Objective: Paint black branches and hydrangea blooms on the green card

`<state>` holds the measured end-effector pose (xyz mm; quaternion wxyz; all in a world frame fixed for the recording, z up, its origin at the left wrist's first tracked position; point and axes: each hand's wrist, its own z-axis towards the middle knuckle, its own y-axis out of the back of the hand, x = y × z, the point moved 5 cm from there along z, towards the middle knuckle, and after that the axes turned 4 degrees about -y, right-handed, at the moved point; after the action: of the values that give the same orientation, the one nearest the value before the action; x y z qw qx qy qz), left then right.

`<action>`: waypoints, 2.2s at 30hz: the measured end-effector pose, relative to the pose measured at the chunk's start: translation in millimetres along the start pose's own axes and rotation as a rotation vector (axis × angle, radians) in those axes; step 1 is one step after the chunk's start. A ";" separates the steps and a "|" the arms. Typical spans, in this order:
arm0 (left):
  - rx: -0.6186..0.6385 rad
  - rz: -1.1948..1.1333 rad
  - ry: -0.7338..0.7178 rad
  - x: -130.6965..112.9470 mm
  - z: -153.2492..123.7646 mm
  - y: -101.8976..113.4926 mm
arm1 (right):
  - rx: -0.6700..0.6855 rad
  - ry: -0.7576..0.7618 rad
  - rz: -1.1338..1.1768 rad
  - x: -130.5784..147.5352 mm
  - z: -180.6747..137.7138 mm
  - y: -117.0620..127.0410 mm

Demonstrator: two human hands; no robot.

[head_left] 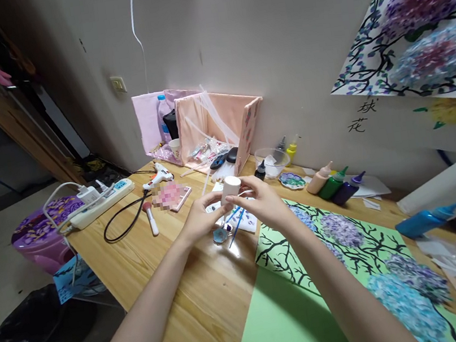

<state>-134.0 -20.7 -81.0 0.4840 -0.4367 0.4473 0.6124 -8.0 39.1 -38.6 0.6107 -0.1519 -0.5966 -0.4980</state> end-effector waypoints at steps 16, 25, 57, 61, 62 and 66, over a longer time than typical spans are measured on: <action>0.081 -0.083 -0.137 -1.6 -0.1 -11.7 | 0.035 -0.105 -0.153 1.5 -7.9 -9.5; 0.015 -0.082 -0.144 1.5 1.6 -10.8 | -0.047 -0.063 -0.166 -1.6 -7.9 -13.0; -0.160 0.013 -0.173 5.9 -4.1 -7.6 | -0.018 -0.090 -0.183 -2.1 -9.7 -15.0; -0.172 -0.008 -0.180 5.8 -4.6 -8.2 | -0.031 -0.076 -0.180 -2.6 -9.3 -15.0; -0.177 -0.010 -0.182 5.4 -4.8 -8.2 | -0.034 -0.075 -0.178 -3.0 -9.1 -15.2; -0.204 -0.007 -0.183 3.7 -5.5 -7.9 | -0.036 -0.077 -0.154 -3.7 -8.4 -15.1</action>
<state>-126.3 -24.2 -86.8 0.4781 -0.4274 0.3352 0.6902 -14.3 27.2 -50.1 0.5444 -0.1358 -0.6205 -0.5479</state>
